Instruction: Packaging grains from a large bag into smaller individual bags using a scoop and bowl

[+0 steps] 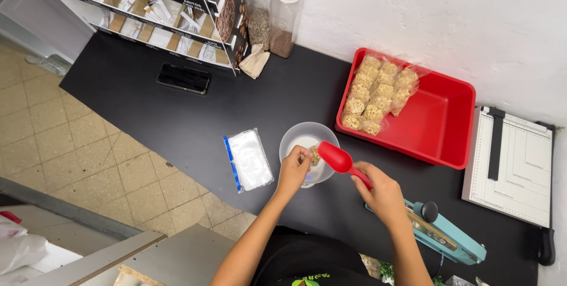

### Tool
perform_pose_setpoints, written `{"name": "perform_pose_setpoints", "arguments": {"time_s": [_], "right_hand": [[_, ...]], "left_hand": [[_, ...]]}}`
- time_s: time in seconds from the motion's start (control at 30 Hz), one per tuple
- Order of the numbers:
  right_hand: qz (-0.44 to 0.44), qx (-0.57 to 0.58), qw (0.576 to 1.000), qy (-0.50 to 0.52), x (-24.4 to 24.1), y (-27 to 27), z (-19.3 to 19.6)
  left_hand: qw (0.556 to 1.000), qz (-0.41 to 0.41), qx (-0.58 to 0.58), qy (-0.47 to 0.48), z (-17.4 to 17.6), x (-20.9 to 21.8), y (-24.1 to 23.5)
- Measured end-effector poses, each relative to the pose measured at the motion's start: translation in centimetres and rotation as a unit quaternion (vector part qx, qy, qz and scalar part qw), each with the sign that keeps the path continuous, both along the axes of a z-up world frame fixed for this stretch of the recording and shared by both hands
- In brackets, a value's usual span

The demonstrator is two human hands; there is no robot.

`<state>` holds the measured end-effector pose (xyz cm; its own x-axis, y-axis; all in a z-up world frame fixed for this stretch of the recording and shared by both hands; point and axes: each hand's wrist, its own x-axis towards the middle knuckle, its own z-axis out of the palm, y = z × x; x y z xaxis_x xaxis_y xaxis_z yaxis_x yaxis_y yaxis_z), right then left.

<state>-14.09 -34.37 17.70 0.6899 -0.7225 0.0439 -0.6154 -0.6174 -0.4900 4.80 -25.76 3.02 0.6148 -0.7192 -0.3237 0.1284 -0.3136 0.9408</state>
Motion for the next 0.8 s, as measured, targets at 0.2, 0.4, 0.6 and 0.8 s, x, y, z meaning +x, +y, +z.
{"name": "perform_pose_setpoints", "arguments": {"time_s": [0.2, 0.4, 0.6, 0.8], "right_hand": [[0.038, -0.011, 0.993, 0.111, 0.4, 0.3, 1.6], [0.062, 0.015, 0.98, 0.186, 3.0, 0.1, 2.3], [0.059, -0.002, 0.969, 0.24, 5.0, 0.1, 1.3], [0.033, 0.052, 0.97, 0.236, 5.3, -0.3, 1.4]], "left_hand": [[0.998, -0.013, -0.009, -0.061, -1.2, -0.3, -0.4], [0.991, -0.033, -0.02, -0.132, 0.1, -0.5, 0.0], [0.966, -0.066, -0.083, -0.237, 0.1, 0.2, 0.9], [0.976, -0.152, -0.094, -0.126, 2.1, 1.0, 2.0]]}}
